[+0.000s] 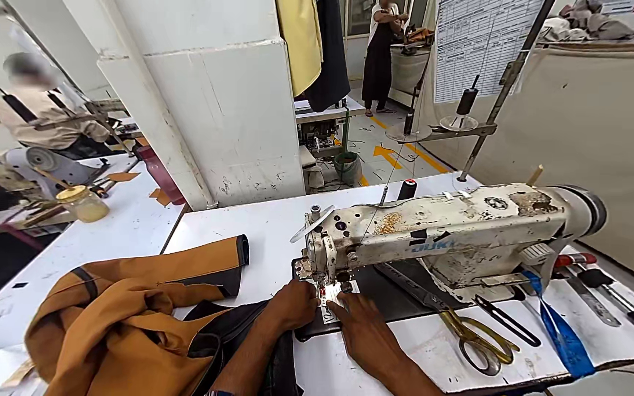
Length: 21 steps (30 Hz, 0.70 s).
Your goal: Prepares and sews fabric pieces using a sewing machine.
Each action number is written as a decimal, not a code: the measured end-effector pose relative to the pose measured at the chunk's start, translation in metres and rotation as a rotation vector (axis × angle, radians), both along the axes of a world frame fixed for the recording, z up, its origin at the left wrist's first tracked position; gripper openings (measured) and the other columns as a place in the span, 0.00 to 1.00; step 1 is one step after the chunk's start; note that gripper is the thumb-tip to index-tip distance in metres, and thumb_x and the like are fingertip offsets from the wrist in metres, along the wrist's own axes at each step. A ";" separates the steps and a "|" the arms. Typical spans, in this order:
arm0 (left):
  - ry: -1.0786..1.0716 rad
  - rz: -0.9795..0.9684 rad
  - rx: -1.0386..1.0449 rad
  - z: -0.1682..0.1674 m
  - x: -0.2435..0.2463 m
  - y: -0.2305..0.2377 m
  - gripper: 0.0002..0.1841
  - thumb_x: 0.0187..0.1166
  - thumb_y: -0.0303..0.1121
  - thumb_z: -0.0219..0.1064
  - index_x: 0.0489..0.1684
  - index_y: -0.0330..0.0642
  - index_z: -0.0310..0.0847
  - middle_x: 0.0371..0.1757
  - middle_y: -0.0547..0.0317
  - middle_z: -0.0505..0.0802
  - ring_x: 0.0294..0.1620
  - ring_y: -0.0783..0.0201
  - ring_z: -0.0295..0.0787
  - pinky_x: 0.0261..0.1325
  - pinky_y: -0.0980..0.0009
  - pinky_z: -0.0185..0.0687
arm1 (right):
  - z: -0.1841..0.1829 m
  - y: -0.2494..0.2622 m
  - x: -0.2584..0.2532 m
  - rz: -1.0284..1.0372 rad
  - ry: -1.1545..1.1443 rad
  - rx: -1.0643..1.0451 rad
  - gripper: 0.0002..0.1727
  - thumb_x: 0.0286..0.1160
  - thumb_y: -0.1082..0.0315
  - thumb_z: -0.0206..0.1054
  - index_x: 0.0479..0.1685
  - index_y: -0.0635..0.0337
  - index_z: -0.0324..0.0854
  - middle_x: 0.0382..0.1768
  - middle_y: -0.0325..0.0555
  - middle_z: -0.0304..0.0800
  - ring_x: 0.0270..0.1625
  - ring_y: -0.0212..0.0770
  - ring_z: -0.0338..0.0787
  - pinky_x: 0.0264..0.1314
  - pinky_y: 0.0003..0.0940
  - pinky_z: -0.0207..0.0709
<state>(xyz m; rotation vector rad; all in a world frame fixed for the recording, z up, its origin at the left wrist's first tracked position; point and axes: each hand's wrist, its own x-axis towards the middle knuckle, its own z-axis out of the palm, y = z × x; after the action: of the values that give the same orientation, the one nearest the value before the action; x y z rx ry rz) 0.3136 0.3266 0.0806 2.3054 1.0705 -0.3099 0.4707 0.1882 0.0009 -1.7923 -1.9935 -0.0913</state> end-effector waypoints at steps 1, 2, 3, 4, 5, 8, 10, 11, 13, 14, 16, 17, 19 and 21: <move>0.000 0.011 0.002 0.000 0.001 0.000 0.18 0.85 0.43 0.58 0.46 0.36 0.86 0.45 0.42 0.91 0.52 0.45 0.89 0.57 0.41 0.81 | 0.001 0.001 0.000 -0.008 -0.003 -0.028 0.27 0.71 0.71 0.59 0.70 0.40 0.86 0.69 0.47 0.85 0.69 0.52 0.85 0.63 0.50 0.79; 0.002 0.025 0.005 0.000 0.001 0.001 0.18 0.85 0.43 0.57 0.47 0.36 0.86 0.45 0.42 0.91 0.52 0.44 0.89 0.57 0.41 0.81 | 0.003 0.002 -0.001 -0.018 -0.009 -0.053 0.28 0.71 0.71 0.58 0.72 0.40 0.84 0.71 0.47 0.84 0.70 0.52 0.84 0.64 0.50 0.79; 0.007 0.042 0.009 0.000 0.003 0.001 0.18 0.85 0.42 0.57 0.47 0.36 0.86 0.46 0.41 0.91 0.52 0.44 0.89 0.57 0.41 0.81 | 0.004 0.002 -0.001 -0.026 -0.013 -0.075 0.29 0.71 0.72 0.58 0.74 0.40 0.83 0.73 0.48 0.83 0.72 0.53 0.83 0.65 0.51 0.79; 0.016 0.057 0.015 0.000 0.004 0.001 0.18 0.86 0.42 0.57 0.48 0.36 0.86 0.47 0.41 0.91 0.53 0.44 0.90 0.58 0.40 0.82 | 0.005 0.003 -0.002 -0.033 -0.014 -0.097 0.30 0.72 0.72 0.57 0.75 0.41 0.82 0.75 0.49 0.82 0.73 0.53 0.82 0.66 0.52 0.79; 0.023 0.071 0.029 -0.001 0.005 0.002 0.18 0.86 0.43 0.57 0.48 0.36 0.85 0.47 0.41 0.91 0.54 0.43 0.90 0.58 0.40 0.82 | 0.006 0.005 -0.002 -0.040 -0.014 -0.110 0.31 0.72 0.73 0.57 0.76 0.41 0.82 0.75 0.49 0.81 0.73 0.54 0.82 0.66 0.52 0.79; 0.039 0.100 0.049 0.001 0.010 0.005 0.19 0.86 0.43 0.56 0.48 0.36 0.86 0.48 0.39 0.91 0.55 0.42 0.90 0.59 0.39 0.82 | 0.011 0.010 -0.004 -0.060 0.006 -0.155 0.32 0.71 0.74 0.57 0.79 0.44 0.80 0.78 0.51 0.79 0.76 0.56 0.80 0.69 0.53 0.78; 0.043 0.102 0.051 0.003 0.012 0.007 0.20 0.86 0.44 0.55 0.49 0.36 0.87 0.50 0.38 0.92 0.57 0.41 0.90 0.60 0.39 0.81 | 0.016 0.013 -0.004 -0.072 0.010 -0.201 0.33 0.71 0.76 0.56 0.80 0.45 0.79 0.80 0.54 0.77 0.78 0.58 0.78 0.72 0.54 0.76; 0.043 0.102 0.054 0.004 0.012 0.009 0.20 0.87 0.44 0.55 0.49 0.36 0.87 0.50 0.38 0.91 0.58 0.41 0.89 0.61 0.39 0.81 | 0.018 0.015 -0.005 -0.079 0.009 -0.229 0.33 0.72 0.75 0.55 0.81 0.45 0.78 0.81 0.55 0.75 0.80 0.58 0.77 0.73 0.54 0.75; 0.038 0.100 0.063 0.005 0.014 0.011 0.20 0.87 0.43 0.54 0.48 0.34 0.87 0.50 0.37 0.91 0.58 0.41 0.89 0.61 0.39 0.81 | 0.020 0.019 -0.006 -0.089 0.008 -0.263 0.33 0.74 0.75 0.54 0.82 0.45 0.77 0.82 0.57 0.74 0.81 0.58 0.76 0.75 0.53 0.73; 0.030 0.099 0.082 0.004 0.014 0.013 0.20 0.87 0.42 0.54 0.47 0.34 0.86 0.50 0.37 0.91 0.57 0.41 0.90 0.61 0.39 0.81 | 0.021 0.021 -0.006 -0.087 0.010 -0.269 0.32 0.75 0.74 0.53 0.82 0.46 0.76 0.82 0.58 0.74 0.81 0.58 0.75 0.76 0.53 0.73; 0.008 0.111 0.121 0.001 0.015 0.015 0.19 0.86 0.42 0.54 0.49 0.34 0.85 0.52 0.37 0.91 0.60 0.40 0.89 0.62 0.38 0.80 | 0.024 0.024 -0.006 -0.065 0.040 -0.278 0.32 0.76 0.74 0.52 0.83 0.50 0.75 0.83 0.59 0.73 0.82 0.58 0.75 0.77 0.52 0.72; -0.002 0.128 0.140 0.000 0.014 0.016 0.20 0.86 0.43 0.54 0.53 0.35 0.85 0.55 0.37 0.91 0.62 0.40 0.89 0.64 0.37 0.80 | 0.027 0.023 -0.005 -0.042 0.077 -0.280 0.31 0.77 0.74 0.52 0.82 0.52 0.75 0.83 0.58 0.73 0.83 0.57 0.74 0.80 0.51 0.71; -0.023 0.173 0.182 -0.001 0.012 0.016 0.21 0.85 0.44 0.56 0.59 0.34 0.85 0.59 0.35 0.91 0.65 0.38 0.88 0.66 0.36 0.79 | 0.035 0.015 0.002 -0.016 0.163 -0.235 0.27 0.80 0.72 0.52 0.79 0.58 0.78 0.79 0.57 0.77 0.81 0.55 0.77 0.83 0.48 0.70; -0.035 0.200 0.244 -0.004 0.013 0.015 0.22 0.83 0.43 0.59 0.60 0.33 0.85 0.59 0.34 0.91 0.64 0.36 0.88 0.66 0.34 0.79 | 0.049 -0.008 0.023 -0.088 0.197 -0.184 0.25 0.82 0.71 0.52 0.76 0.58 0.80 0.75 0.52 0.83 0.79 0.50 0.81 0.82 0.46 0.71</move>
<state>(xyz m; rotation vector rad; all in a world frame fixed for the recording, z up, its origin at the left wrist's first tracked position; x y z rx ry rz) 0.3262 0.3419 0.0761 2.3763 1.3737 -0.0621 0.4937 0.1802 0.0498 -1.9209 -1.8343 0.2395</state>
